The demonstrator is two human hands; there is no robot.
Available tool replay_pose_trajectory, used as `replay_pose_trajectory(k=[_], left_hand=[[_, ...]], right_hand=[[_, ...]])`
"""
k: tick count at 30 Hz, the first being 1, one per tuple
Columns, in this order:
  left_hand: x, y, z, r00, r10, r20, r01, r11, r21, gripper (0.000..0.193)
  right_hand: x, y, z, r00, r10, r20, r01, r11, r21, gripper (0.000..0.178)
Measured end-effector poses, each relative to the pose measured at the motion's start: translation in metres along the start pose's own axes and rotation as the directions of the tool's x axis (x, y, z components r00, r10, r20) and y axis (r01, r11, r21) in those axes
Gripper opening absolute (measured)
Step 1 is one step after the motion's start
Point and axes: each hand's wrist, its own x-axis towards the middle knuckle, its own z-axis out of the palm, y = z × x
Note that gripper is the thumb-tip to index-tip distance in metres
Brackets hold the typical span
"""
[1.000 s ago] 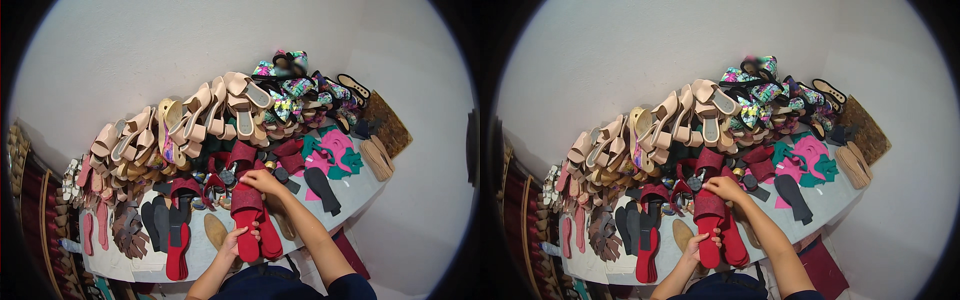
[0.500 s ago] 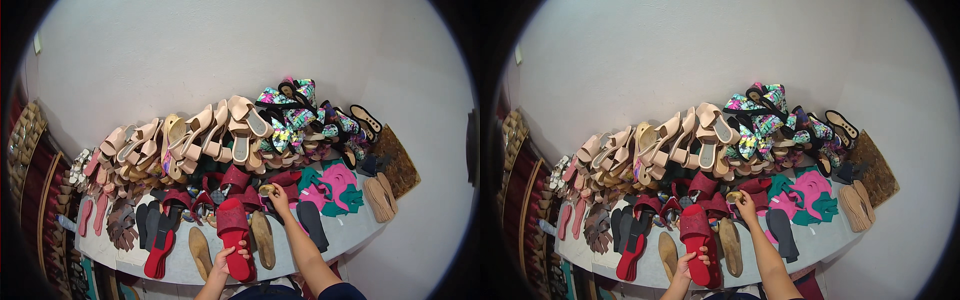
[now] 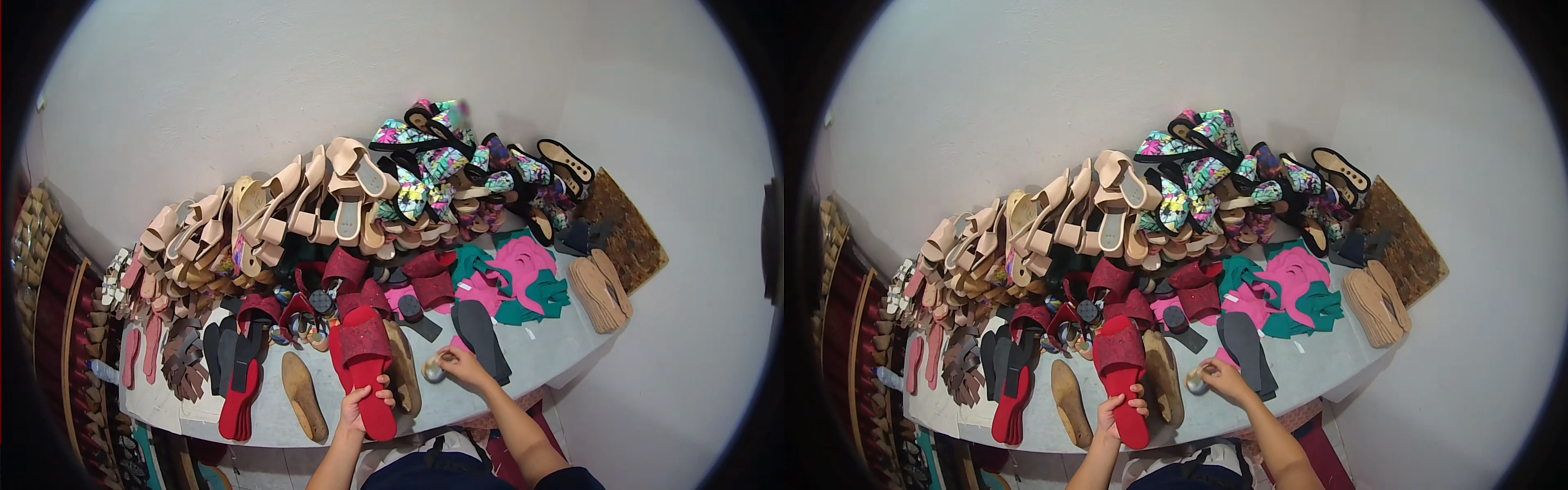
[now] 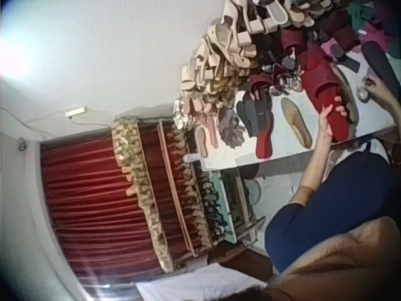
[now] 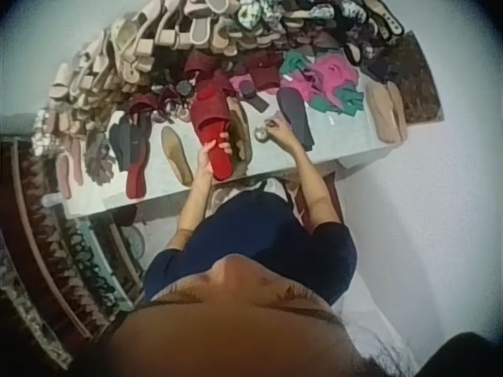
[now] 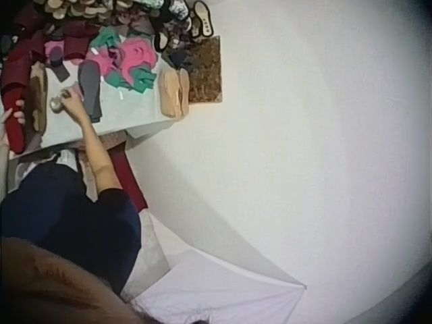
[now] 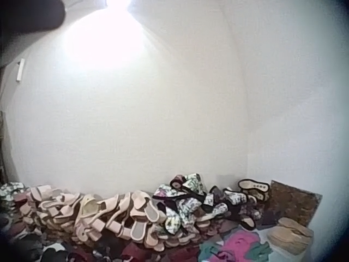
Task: Assembling shoe uppers onto shoe lasts and checking components at a manufacturing table.
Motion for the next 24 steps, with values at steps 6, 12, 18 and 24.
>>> replay_pose_trajectory(k=[6, 12, 18, 24], left_hand=[[-0.013, -0.020, -0.001, 0.998, -0.057, 0.017, 0.057, 0.998, 0.019, 0.031], [-0.035, -0.038, -0.002, 0.997, -0.074, 0.025, 0.074, 0.997, -0.021, 0.030], [-0.060, -0.057, -0.020, 0.998, -0.065, -0.018, 0.064, 0.997, -0.037, 0.033], [-0.065, -0.074, -0.027, 0.998, -0.031, -0.052, 0.032, 0.999, 0.007, 0.033]], right_hand=[[-0.023, 0.009, -0.015, 0.935, 0.067, 0.348, 0.053, 0.944, -0.325, 0.031], [-0.030, 0.012, -0.013, 0.929, -0.118, 0.350, 0.225, 0.933, -0.283, 0.028], [-0.056, 0.014, 0.008, 0.899, -0.358, 0.253, 0.437, 0.770, -0.464, 0.040], [-0.080, 0.017, 0.018, 0.960, -0.275, -0.047, 0.170, 0.711, -0.682, 0.044]])
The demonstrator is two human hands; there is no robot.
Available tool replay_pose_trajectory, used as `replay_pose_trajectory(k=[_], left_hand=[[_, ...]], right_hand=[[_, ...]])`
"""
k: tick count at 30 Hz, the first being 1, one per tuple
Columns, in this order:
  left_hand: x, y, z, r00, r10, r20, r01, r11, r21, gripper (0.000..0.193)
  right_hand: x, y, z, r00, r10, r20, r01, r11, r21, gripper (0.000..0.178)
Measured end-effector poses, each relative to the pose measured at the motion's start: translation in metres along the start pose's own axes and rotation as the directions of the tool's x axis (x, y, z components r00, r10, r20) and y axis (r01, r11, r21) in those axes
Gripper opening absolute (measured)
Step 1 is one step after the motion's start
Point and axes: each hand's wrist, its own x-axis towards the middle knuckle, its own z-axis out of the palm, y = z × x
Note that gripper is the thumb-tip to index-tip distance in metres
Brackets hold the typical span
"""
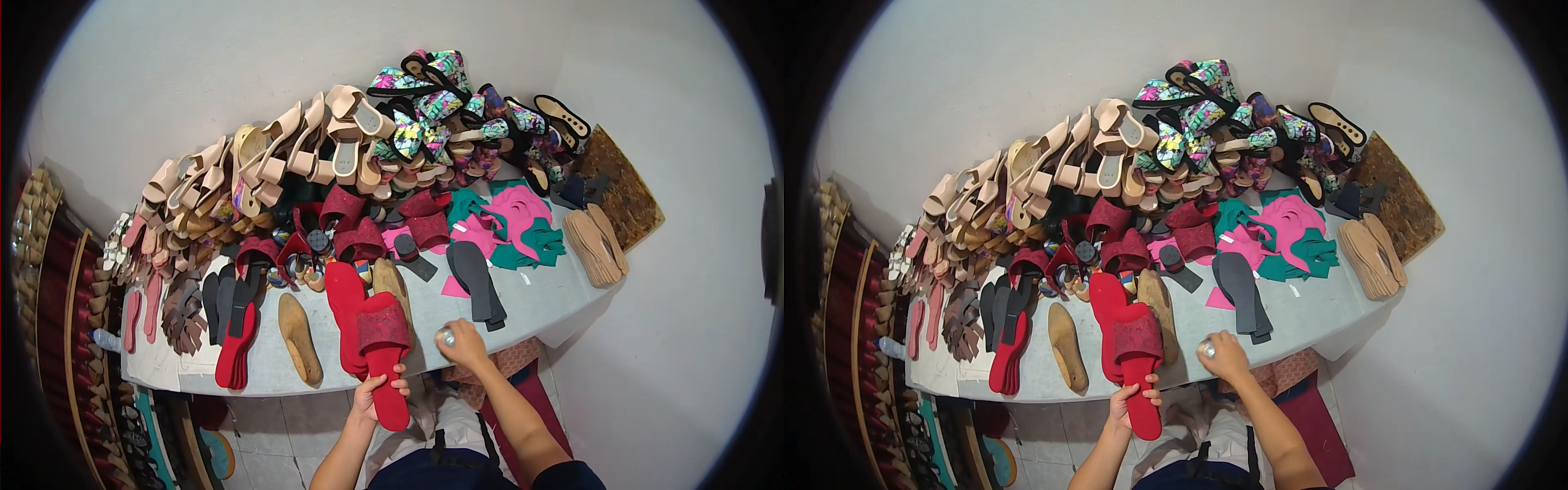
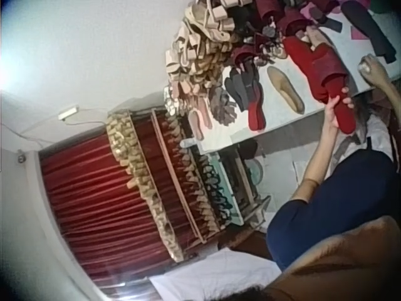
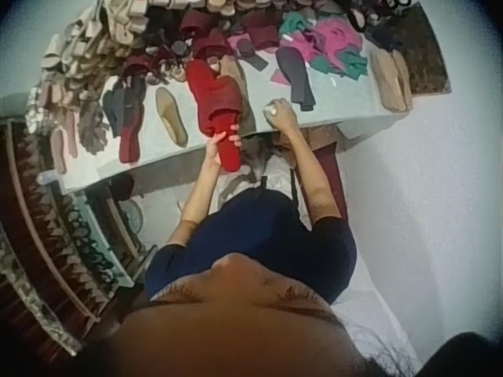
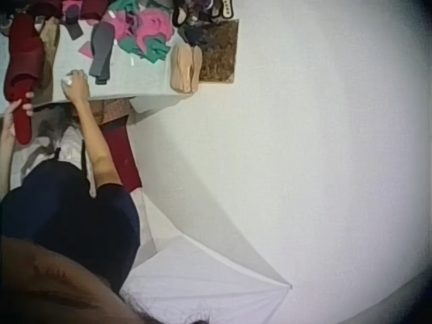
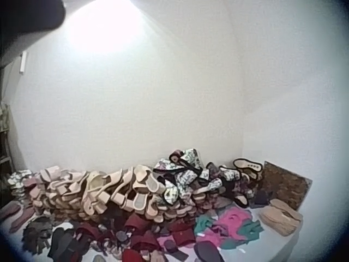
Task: Assembling shoe uppers onto shoe lasts and checking components at a manufacturing table.
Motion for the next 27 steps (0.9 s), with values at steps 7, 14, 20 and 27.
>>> replay_pose_trajectory(k=[7, 14, 20, 27], left_hand=[[0.034, -0.021, -0.003, 0.999, -0.037, 0.009, 0.038, 0.989, -0.144, 0.043], [0.087, -0.059, 0.002, 0.999, -0.033, -0.019, 0.034, 0.998, 0.056, 0.045], [0.114, -0.068, -0.002, 0.956, 0.101, -0.277, 0.012, 0.926, 0.378, 0.041], [0.120, -0.050, -0.023, 0.861, 0.369, -0.349, 0.268, 0.253, 0.929, 0.039]], right_hand=[[0.020, 0.017, -0.021, 0.970, 0.229, 0.084, -0.212, 0.962, -0.172, 0.048], [0.072, 0.007, -0.079, 0.834, -0.045, 0.549, -0.551, -0.104, 0.828, 0.036], [0.119, 0.028, -0.081, 0.882, 0.095, 0.462, -0.449, 0.471, 0.759, 0.018], [0.165, 0.059, -0.051, 0.958, 0.089, 0.272, -0.263, 0.648, 0.715, 0.022]])
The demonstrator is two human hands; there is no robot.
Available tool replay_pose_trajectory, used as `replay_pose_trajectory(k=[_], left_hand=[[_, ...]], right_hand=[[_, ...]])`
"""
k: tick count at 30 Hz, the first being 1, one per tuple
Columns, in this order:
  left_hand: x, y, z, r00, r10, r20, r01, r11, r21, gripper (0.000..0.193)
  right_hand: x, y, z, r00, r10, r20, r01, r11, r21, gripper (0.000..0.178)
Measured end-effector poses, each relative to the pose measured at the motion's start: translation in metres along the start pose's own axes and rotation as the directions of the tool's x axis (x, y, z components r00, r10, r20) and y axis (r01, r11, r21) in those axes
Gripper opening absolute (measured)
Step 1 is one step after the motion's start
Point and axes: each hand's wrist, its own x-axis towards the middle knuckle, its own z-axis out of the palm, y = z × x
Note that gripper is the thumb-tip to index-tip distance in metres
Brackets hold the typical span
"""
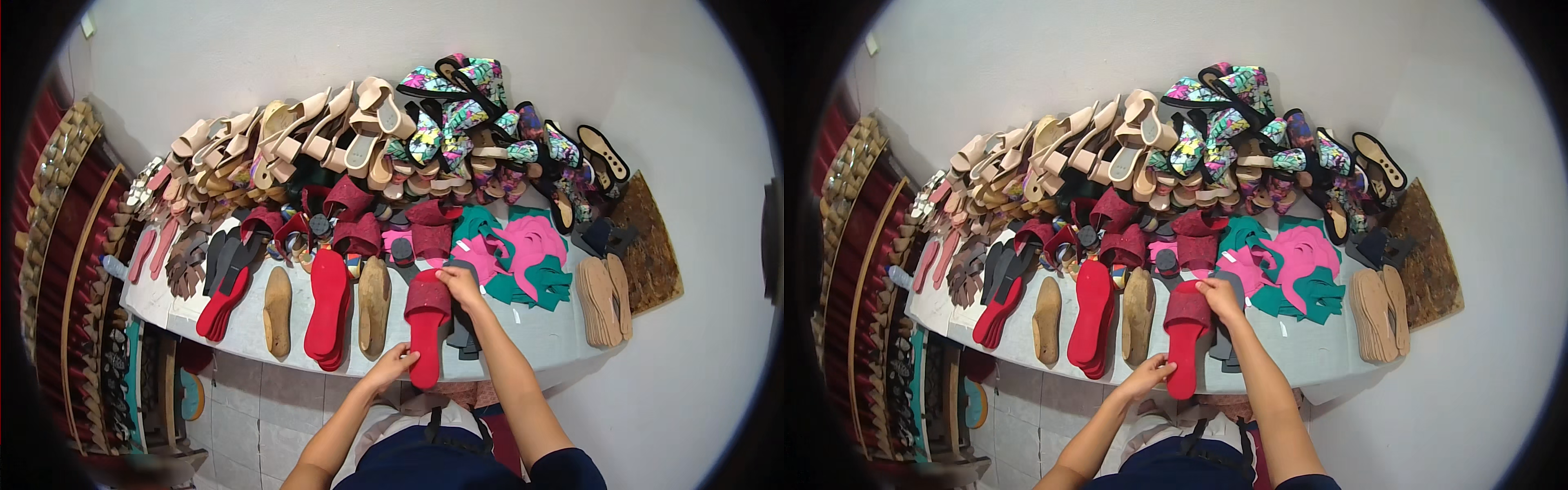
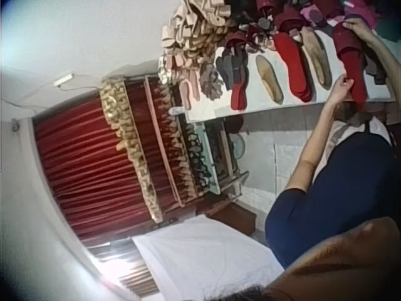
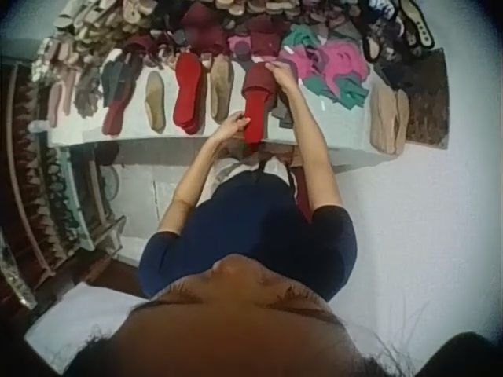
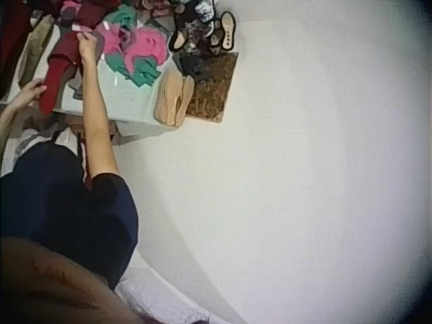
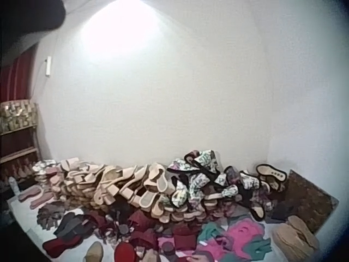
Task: Assembling shoe uppers onto shoe lasts and checking components at a manufacturing table.
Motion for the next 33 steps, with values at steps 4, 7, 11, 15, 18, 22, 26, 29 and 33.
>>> replay_pose_trajectory(k=[4, 7, 11, 15, 18, 22, 26, 29, 33], left_hand=[[-0.005, 0.017, -0.003, 0.996, -0.013, 0.083, 0.019, 0.997, -0.070, 0.037], [0.003, 0.009, -0.004, 1.000, -0.027, -0.005, 0.027, 0.996, -0.079, 0.034], [0.009, -0.002, -0.004, 0.985, -0.047, -0.166, 0.015, 0.982, -0.188, 0.033], [0.015, -0.021, -0.004, 0.971, 0.027, -0.239, -0.024, 1.000, 0.016, 0.029], [0.018, -0.026, 0.004, 0.950, 0.057, -0.306, 0.001, 0.982, 0.188, 0.025], [0.015, -0.015, 0.010, 0.915, 0.103, -0.390, 0.026, 0.950, 0.311, 0.025], [0.011, -0.008, 0.014, 0.886, 0.225, -0.405, 0.019, 0.856, 0.517, 0.026], [0.007, 0.000, 0.015, 0.886, 0.219, -0.409, 0.059, 0.821, 0.568, 0.026], [0.007, 0.001, 0.019, 0.883, 0.244, -0.400, 0.043, 0.808, 0.587, 0.025]], right_hand=[[0.026, 0.004, -0.010, 0.999, 0.008, -0.047, -0.005, 0.998, 0.059, 0.023], [0.032, -0.005, -0.001, 0.997, -0.003, -0.082, -0.001, 0.999, -0.041, 0.026], [0.032, -0.004, 0.001, 0.989, -0.002, -0.150, -0.018, 0.991, -0.129, 0.028], [0.029, 0.009, 0.002, 0.996, -0.041, -0.081, 0.026, 0.983, -0.180, 0.030], [0.032, 0.018, 0.001, 0.994, -0.087, -0.073, 0.070, 0.975, -0.212, 0.028], [0.033, 0.023, -0.002, 0.980, -0.177, -0.089, 0.145, 0.947, -0.287, 0.027], [0.030, 0.018, 0.000, 0.981, -0.182, -0.064, 0.134, 0.881, -0.454, 0.029], [0.025, 0.015, 0.006, 0.971, -0.217, -0.100, 0.131, 0.834, -0.536, 0.034], [0.011, 0.017, 0.014, 0.901, -0.396, -0.176, 0.207, 0.751, -0.628, 0.026]])
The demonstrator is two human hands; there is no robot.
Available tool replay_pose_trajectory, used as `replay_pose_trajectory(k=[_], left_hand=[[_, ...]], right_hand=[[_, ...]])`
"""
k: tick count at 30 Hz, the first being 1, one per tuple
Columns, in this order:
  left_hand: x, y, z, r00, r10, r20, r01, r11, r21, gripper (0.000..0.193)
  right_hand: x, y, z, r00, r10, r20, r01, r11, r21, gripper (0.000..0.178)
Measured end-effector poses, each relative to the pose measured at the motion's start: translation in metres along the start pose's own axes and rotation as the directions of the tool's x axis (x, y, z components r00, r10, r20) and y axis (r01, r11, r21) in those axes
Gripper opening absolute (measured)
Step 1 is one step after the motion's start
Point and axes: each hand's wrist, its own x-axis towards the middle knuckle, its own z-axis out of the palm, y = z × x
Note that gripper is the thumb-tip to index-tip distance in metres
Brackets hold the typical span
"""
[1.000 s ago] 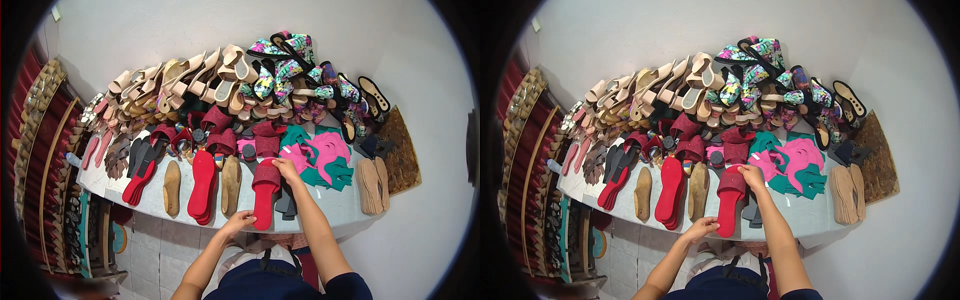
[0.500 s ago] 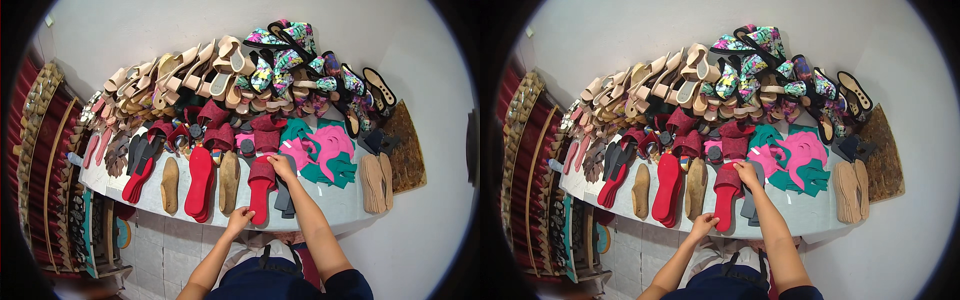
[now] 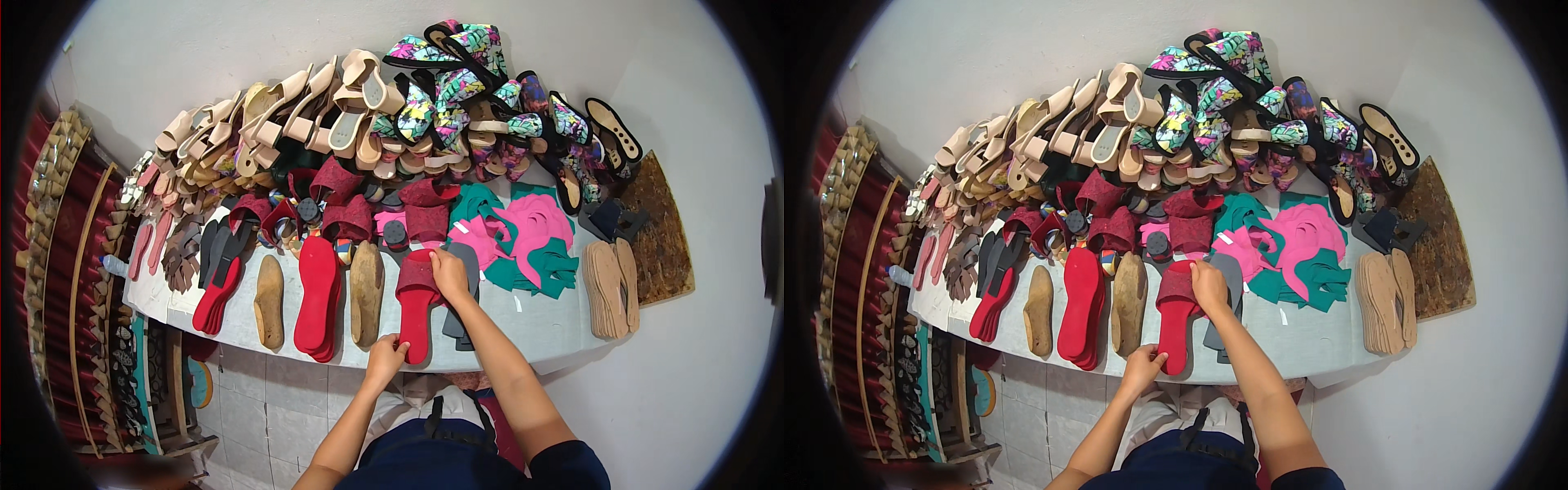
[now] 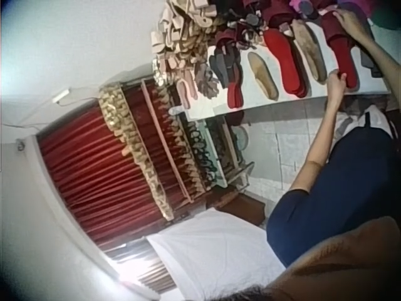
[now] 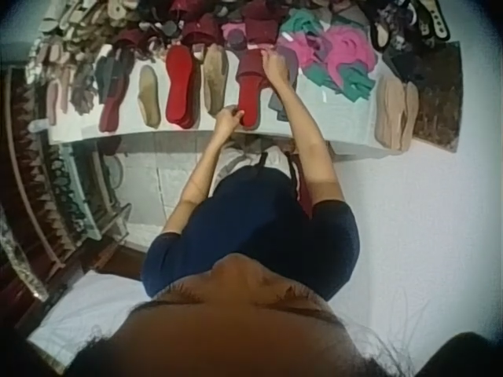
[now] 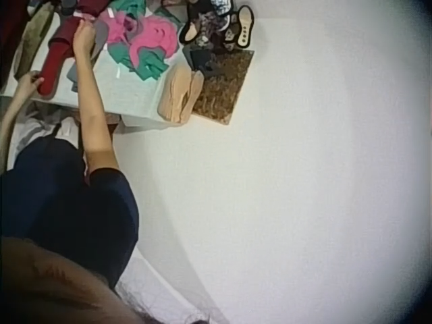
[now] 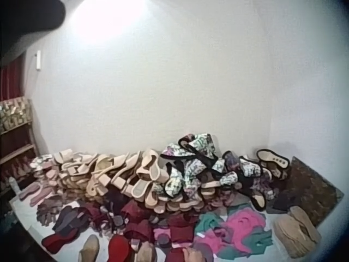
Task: Assembling shoe uppers onto shoe lasts and checking components at a manufacturing table.
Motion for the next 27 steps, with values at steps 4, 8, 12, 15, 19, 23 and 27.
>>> replay_pose_trajectory(k=[4, 8, 12, 15, 19, 23, 27], left_hand=[[0.000, 0.004, -0.006, 0.998, -0.066, -0.017, 0.066, 0.998, -0.009, 0.025], [-0.001, 0.005, -0.008, 0.996, -0.085, 0.000, 0.085, 0.994, -0.074, 0.026], [0.000, -0.006, -0.002, 0.995, -0.090, -0.052, 0.084, 0.991, -0.104, 0.028], [0.000, -0.005, -0.001, 0.996, -0.079, -0.032, 0.075, 0.990, -0.122, 0.028], [0.004, -0.021, 0.003, 0.997, -0.076, 0.019, 0.078, 0.976, -0.202, 0.029], [0.004, -0.022, 0.004, 0.998, -0.044, 0.038, 0.052, 0.969, -0.240, 0.029], [0.004, -0.018, 0.000, 0.999, -0.003, 0.045, 0.012, 0.980, -0.199, 0.028]], right_hand=[[-0.046, -0.012, -0.015, 0.952, -0.203, -0.229, 0.196, 0.979, -0.055, 0.025], [-0.128, -0.002, -0.019, 0.923, 0.245, 0.296, -0.346, 0.866, 0.361, 0.029], [-0.167, -0.023, -0.016, 0.954, 0.234, 0.187, -0.278, 0.923, 0.265, 0.024], [-0.169, -0.038, -0.029, 0.971, 0.185, 0.154, -0.199, 0.977, 0.082, 0.025], [-0.168, -0.032, -0.034, 0.913, 0.296, 0.280, -0.371, 0.887, 0.274, 0.029], [-0.164, -0.028, -0.041, 0.878, 0.296, 0.375, -0.442, 0.803, 0.400, 0.035], [-0.164, -0.033, -0.043, 0.859, 0.316, 0.403, -0.470, 0.799, 0.375, 0.037]])
